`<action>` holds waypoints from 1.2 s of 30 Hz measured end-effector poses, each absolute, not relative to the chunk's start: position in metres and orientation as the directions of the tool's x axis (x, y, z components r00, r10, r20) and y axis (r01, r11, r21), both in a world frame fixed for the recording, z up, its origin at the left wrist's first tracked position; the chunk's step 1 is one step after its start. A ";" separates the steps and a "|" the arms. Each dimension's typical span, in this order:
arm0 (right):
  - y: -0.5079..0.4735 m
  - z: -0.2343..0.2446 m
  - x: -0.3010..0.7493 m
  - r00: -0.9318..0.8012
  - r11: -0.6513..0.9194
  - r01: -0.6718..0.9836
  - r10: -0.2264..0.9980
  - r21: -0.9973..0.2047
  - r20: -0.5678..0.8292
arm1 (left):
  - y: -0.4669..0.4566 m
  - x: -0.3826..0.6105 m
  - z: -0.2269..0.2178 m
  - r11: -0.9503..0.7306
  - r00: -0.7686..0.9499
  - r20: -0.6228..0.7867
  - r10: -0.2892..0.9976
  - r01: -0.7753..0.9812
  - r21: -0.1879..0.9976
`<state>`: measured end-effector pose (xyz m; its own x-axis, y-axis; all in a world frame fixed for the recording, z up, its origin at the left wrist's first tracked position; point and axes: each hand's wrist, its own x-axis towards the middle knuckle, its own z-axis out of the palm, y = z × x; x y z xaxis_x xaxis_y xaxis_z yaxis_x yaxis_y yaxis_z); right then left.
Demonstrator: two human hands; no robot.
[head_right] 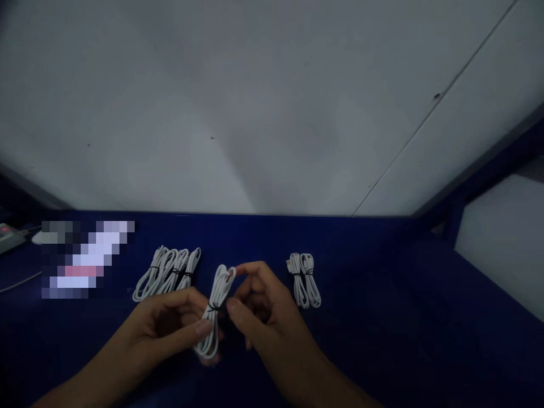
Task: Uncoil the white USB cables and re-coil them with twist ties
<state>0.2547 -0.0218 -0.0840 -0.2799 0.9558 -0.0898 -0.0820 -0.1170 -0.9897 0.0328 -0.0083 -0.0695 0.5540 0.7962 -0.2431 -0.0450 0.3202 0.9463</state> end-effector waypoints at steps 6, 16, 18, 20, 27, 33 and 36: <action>-0.025 -0.080 0.251 -0.326 -0.059 0.018 0.943 -0.998 -0.061 | -0.012 0.033 -0.077 0.311 0.466 -0.254 0.847 -0.049 0.949; -0.028 -0.080 0.245 -0.315 -0.033 0.135 0.946 -0.990 -0.075 | -0.020 0.032 -0.082 0.299 0.464 -0.283 0.839 0.040 0.953; -0.029 -0.081 0.245 -0.300 -0.021 0.144 0.952 -0.989 -0.064 | -0.019 0.033 -0.080 0.311 0.466 -0.291 0.836 0.034 0.950; -0.030 -0.082 0.244 -0.294 0.000 0.158 0.955 -0.987 -0.047 | -0.018 0.035 -0.079 0.316 0.467 -0.286 0.836 0.016 0.949; -0.029 -0.078 0.244 -0.307 0.044 0.177 0.952 -0.983 -0.013 | -0.018 0.035 -0.086 0.321 0.482 -0.260 0.837 -0.045 0.946; -0.029 -0.076 0.243 -0.318 0.012 0.164 0.947 -0.986 -0.041 | -0.017 0.034 -0.093 0.338 0.501 -0.249 0.829 -0.093 0.937; -0.029 -0.076 0.243 -0.310 -0.043 0.109 0.948 -0.993 -0.075 | -0.014 0.035 -0.088 0.362 0.524 -0.259 0.812 -0.103 0.927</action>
